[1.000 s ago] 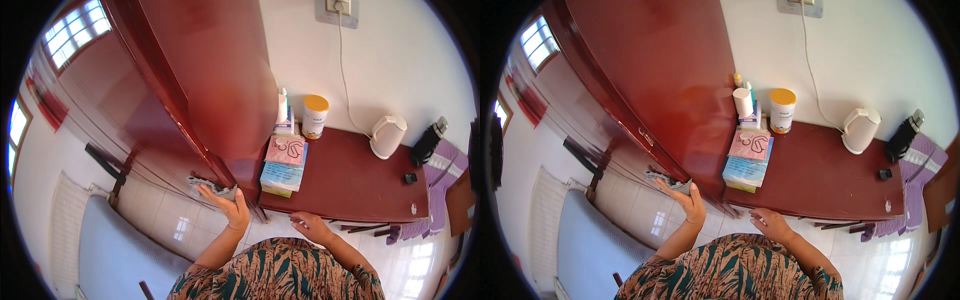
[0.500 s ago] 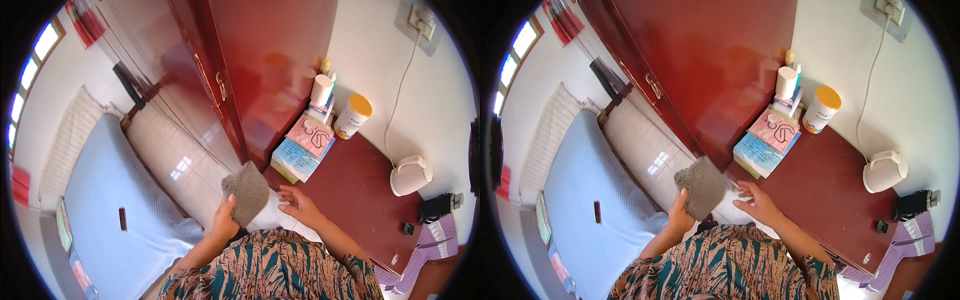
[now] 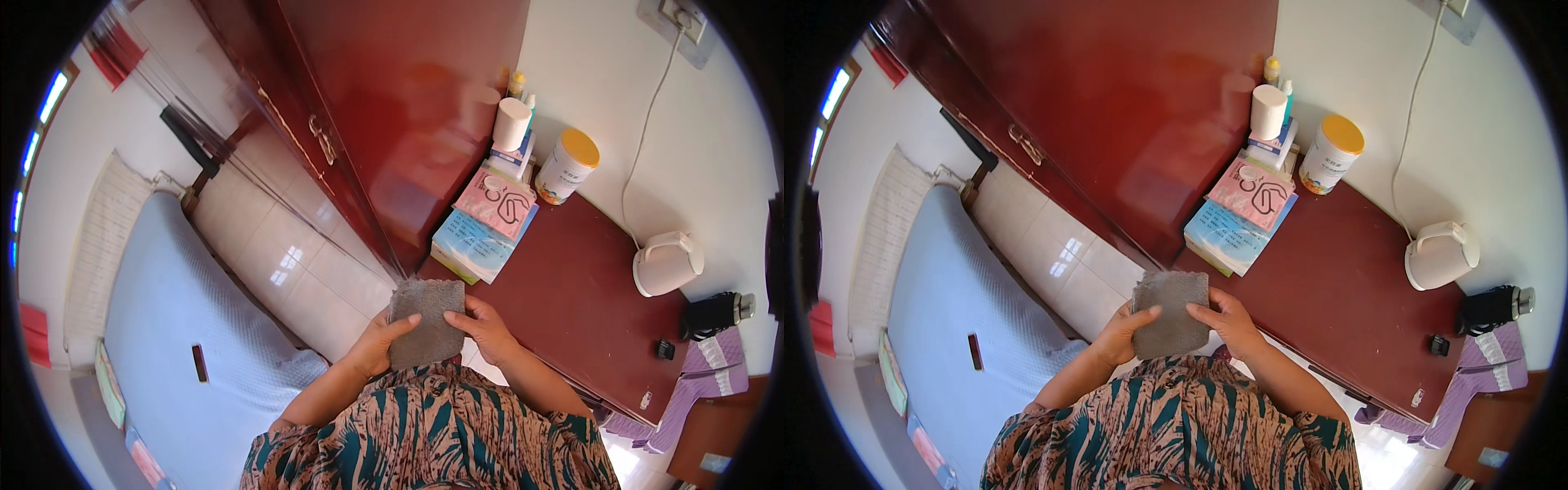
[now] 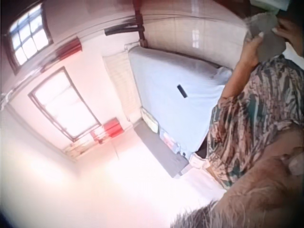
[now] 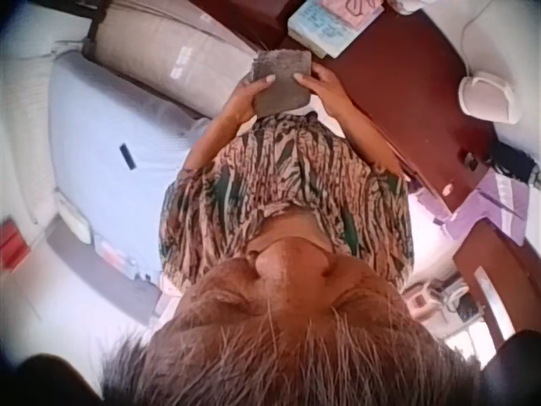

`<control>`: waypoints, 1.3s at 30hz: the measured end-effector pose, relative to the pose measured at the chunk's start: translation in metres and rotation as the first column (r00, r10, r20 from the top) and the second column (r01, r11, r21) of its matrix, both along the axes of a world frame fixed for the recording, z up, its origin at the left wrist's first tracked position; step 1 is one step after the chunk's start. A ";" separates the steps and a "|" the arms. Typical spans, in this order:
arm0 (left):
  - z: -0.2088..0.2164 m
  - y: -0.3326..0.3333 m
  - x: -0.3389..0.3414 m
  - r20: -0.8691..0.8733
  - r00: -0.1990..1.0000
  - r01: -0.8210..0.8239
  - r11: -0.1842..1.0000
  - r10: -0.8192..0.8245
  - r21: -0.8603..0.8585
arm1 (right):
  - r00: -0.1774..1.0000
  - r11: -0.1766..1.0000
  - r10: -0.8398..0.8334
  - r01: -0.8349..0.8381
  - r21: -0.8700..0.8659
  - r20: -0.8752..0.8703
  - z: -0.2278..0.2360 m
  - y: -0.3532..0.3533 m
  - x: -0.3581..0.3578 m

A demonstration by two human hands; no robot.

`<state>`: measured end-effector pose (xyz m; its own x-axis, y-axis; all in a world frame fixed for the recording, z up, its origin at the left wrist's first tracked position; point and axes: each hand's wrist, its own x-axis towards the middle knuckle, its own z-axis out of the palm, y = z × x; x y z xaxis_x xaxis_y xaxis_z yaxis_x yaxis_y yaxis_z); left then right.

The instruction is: The person wipes the exterior of a cabinet and the surface of a table using a cloth.

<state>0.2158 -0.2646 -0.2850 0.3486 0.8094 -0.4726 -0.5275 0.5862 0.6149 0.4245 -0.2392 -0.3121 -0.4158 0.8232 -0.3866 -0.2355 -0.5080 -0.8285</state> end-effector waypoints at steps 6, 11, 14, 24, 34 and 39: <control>-0.034 0.010 -0.034 -0.195 0.980 0.045 0.997 -0.033 0.056 | 0.933 0.943 -0.296 0.319 0.090 -0.207 0.028 0.023 0.009; -0.030 0.008 -0.060 -0.355 0.930 -0.055 0.993 0.090 0.106 | 0.879 0.828 -0.415 0.472 0.303 -0.235 0.058 0.041 -0.033; -0.028 0.011 -0.072 -0.394 0.906 -0.099 0.982 0.156 0.160 | 0.916 0.760 -0.372 0.394 0.516 -0.151 0.049 0.047 -0.078; 0.045 0.049 -0.091 -0.405 0.188 0.450 0.289 0.895 0.845 | 0.753 0.304 -0.649 0.124 0.944 0.110 0.031 0.044 -0.113; 0.108 0.131 -0.037 0.050 0.193 0.546 -0.149 0.980 0.824 | 0.765 0.423 -0.639 0.264 0.867 0.080 0.010 0.092 -0.119; 0.101 0.134 -0.040 0.094 0.157 0.531 -0.164 0.983 0.831 | 0.782 0.535 -0.623 0.455 0.712 -0.031 0.017 0.148 -0.105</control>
<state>0.1760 -0.1310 -0.1837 0.0912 0.2479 0.9645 0.7406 -0.6644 0.1008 0.3194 -0.0914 -0.2947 0.2141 0.9199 0.3285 -0.0614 0.3483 -0.9354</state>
